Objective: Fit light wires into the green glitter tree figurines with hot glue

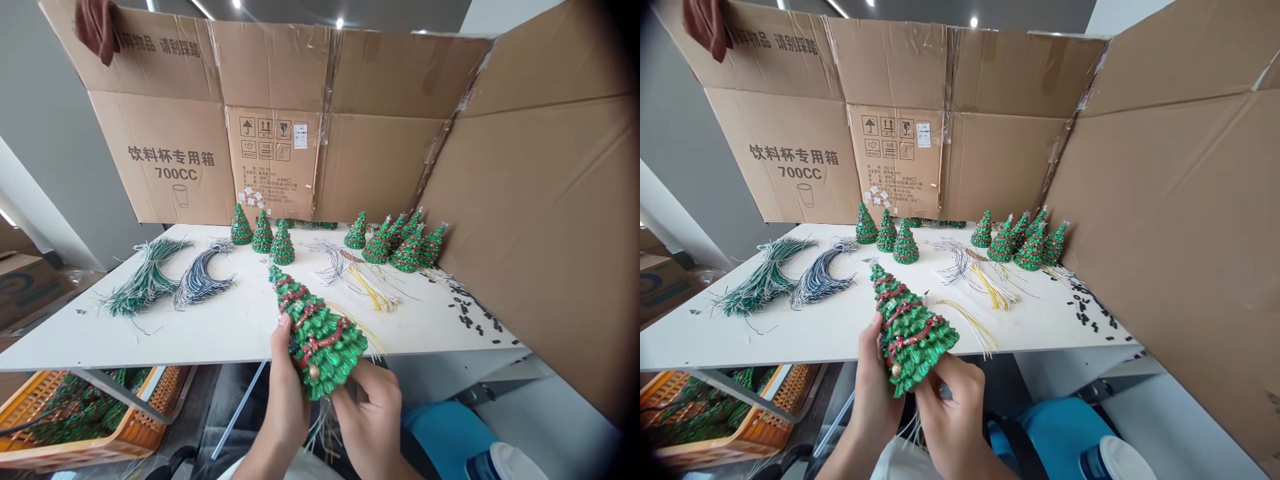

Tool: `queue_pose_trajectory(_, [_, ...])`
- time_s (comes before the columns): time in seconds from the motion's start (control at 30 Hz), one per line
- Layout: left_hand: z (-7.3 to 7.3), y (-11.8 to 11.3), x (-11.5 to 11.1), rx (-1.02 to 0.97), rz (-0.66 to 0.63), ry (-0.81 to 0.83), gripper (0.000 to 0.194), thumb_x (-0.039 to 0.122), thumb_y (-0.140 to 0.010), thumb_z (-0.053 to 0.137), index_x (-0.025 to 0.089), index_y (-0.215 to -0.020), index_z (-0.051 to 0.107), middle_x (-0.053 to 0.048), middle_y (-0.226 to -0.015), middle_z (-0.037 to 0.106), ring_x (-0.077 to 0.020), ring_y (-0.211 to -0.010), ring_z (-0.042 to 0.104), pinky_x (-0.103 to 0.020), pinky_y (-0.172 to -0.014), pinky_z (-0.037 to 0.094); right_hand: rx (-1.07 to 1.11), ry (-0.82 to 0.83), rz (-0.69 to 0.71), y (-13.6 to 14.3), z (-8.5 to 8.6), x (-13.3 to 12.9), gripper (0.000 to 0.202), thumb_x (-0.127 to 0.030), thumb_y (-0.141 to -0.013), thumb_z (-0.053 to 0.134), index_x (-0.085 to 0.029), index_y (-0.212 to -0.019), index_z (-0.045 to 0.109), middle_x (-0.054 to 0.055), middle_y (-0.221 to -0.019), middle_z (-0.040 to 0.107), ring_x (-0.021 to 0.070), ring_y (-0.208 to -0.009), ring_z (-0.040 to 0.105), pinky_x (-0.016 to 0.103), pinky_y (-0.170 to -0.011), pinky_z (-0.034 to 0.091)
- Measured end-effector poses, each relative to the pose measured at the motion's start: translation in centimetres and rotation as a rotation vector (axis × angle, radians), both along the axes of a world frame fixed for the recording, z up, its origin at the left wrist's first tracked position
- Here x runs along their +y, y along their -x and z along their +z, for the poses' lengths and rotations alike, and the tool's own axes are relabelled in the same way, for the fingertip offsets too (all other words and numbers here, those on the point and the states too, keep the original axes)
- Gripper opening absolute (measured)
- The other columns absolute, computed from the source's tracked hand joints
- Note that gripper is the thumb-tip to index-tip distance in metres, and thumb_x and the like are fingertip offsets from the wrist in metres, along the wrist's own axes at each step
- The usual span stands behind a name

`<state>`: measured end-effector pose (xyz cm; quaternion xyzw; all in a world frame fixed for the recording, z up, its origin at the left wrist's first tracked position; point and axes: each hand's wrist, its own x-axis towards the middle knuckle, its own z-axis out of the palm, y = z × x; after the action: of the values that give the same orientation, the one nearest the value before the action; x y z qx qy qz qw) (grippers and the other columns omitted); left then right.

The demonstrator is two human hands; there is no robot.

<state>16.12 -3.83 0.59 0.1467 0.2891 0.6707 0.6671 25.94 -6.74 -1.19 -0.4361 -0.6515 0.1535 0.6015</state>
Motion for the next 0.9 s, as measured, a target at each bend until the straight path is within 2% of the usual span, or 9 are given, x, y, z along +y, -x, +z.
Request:
queue_pose_trajectory(0.13, [-0.6, -0.9, -0.3, 0.008, -0.053, 0.002, 0.062, 0.07, -0.091, 0.085, 0.02, -0.127, 0.083, -0.011, -0.123, 0.088, -0.039, -0.126, 0.081, -0.053, -0.115, 0.063, 0.141, 0.033, -0.094, -0.1, -0.9, 0.1, 0.051, -0.031, -0.092, 0.084, -0.023, -0.053, 0.053, -0.006, -0.044, 0.049, 0.0107, -0.044, 0.041, 0.025, -0.045, 0.036])
queue_pose_trajectory(0.23, [-1.1, -1.1, -0.5, 0.047, -0.053, -0.036, 0.063, 0.068, -0.092, 0.086, 0.021, -0.133, 0.08, -0.011, -0.132, 0.085, -0.0379, -0.139, 0.074, -0.05, -0.123, 0.057, 0.242, 0.1, -0.115, -0.4, -1.2, 0.0, 0.051, -0.034, -0.088, 0.09, -0.023, -0.052, 0.055, -0.006, -0.043, 0.051, 0.0125, -0.044, 0.045, 0.025, -0.045, 0.039])
queue_pose_trajectory(0.3, [-1.3, -1.1, -0.6, 0.053, -0.058, -0.087, 0.063, 0.065, -0.093, 0.086, 0.022, -0.138, 0.078, -0.011, -0.138, 0.083, -0.0372, -0.144, 0.07, -0.048, -0.125, 0.054, 0.297, 0.128, -0.122, -0.6, -1.3, 0.0, 0.052, -0.036, -0.087, 0.09, -0.023, -0.051, 0.055, -0.006, -0.041, 0.049, 0.0123, -0.043, 0.043, 0.026, -0.044, 0.039])
queue_pose_trajectory(0.43, [-1.2, -0.9, -1.2, 0.037, -0.133, -0.196, 0.061, 0.052, -0.094, 0.087, 0.026, -0.148, 0.073, -0.01, -0.14, 0.081, -0.0382, -0.14, 0.072, -0.048, -0.117, 0.059, 0.28, 0.143, -0.134, -0.8, -1.2, 0.2, 0.049, -0.037, -0.086, 0.093, -0.022, -0.052, 0.06, -0.006, -0.042, 0.05, 0.0119, -0.044, 0.042, 0.026, -0.044, 0.039])
queue_pose_trajectory(0.53, [-1.2, -0.9, -1.5, 0.046, -0.135, -0.189, 0.064, 0.045, -0.092, 0.088, 0.027, -0.151, 0.071, -0.01, -0.137, 0.082, -0.0384, -0.136, 0.074, -0.048, -0.113, 0.061, 0.214, 0.083, -0.162, -0.7, -0.8, 0.1, 0.046, -0.038, -0.087, 0.093, -0.02, -0.054, 0.066, -0.004, -0.046, 0.055, 0.0128, -0.048, 0.044, 0.025, -0.044, 0.039])
queue_pose_trajectory(0.67, [-1.9, -1.0, -1.5, 0.091, -0.104, -0.179, 0.067, 0.049, -0.089, 0.088, 0.025, -0.15, 0.071, -0.013, -0.14, 0.082, -0.0404, -0.133, 0.076, -0.048, -0.111, 0.062, 0.161, -0.013, -0.2, -0.4, -0.3, -0.1, 0.044, -0.03, -0.092, 0.084, -0.019, -0.054, 0.065, -0.003, -0.048, 0.061, 0.0123, -0.046, 0.048, 0.023, -0.045, 0.039])
queue_pose_trajectory(0.8, [-3.2, -1.1, -1.4, 0.181, -0.039, -0.135, 0.078, 0.058, -0.085, 0.09, 0.025, -0.152, 0.071, -0.013, -0.141, 0.082, -0.0414, -0.131, 0.076, -0.048, -0.109, 0.063, 0.141, -0.047, -0.206, -0.1, -0.4, -0.4, 0.035, -0.02, -0.088, 0.08, -0.02, -0.055, 0.067, -0.004, -0.049, 0.065, 0.0119, -0.042, 0.055, 0.022, -0.046, 0.043])
queue_pose_trajectory(0.9, [-3.8, -1.1, -1.3, 0.226, 0.001, -0.109, 0.077, 0.061, -0.082, 0.092, 0.024, -0.147, 0.073, -0.013, -0.135, 0.083, -0.0417, -0.126, 0.078, -0.048, -0.105, 0.065, 0.155, -0.03, -0.192, 0.0, -0.7, -0.5, 0.03, -0.018, -0.087, 0.08, -0.02, -0.059, 0.071, -0.004, -0.052, 0.07, 0.0125, -0.043, 0.059, 0.021, -0.048, 0.047])
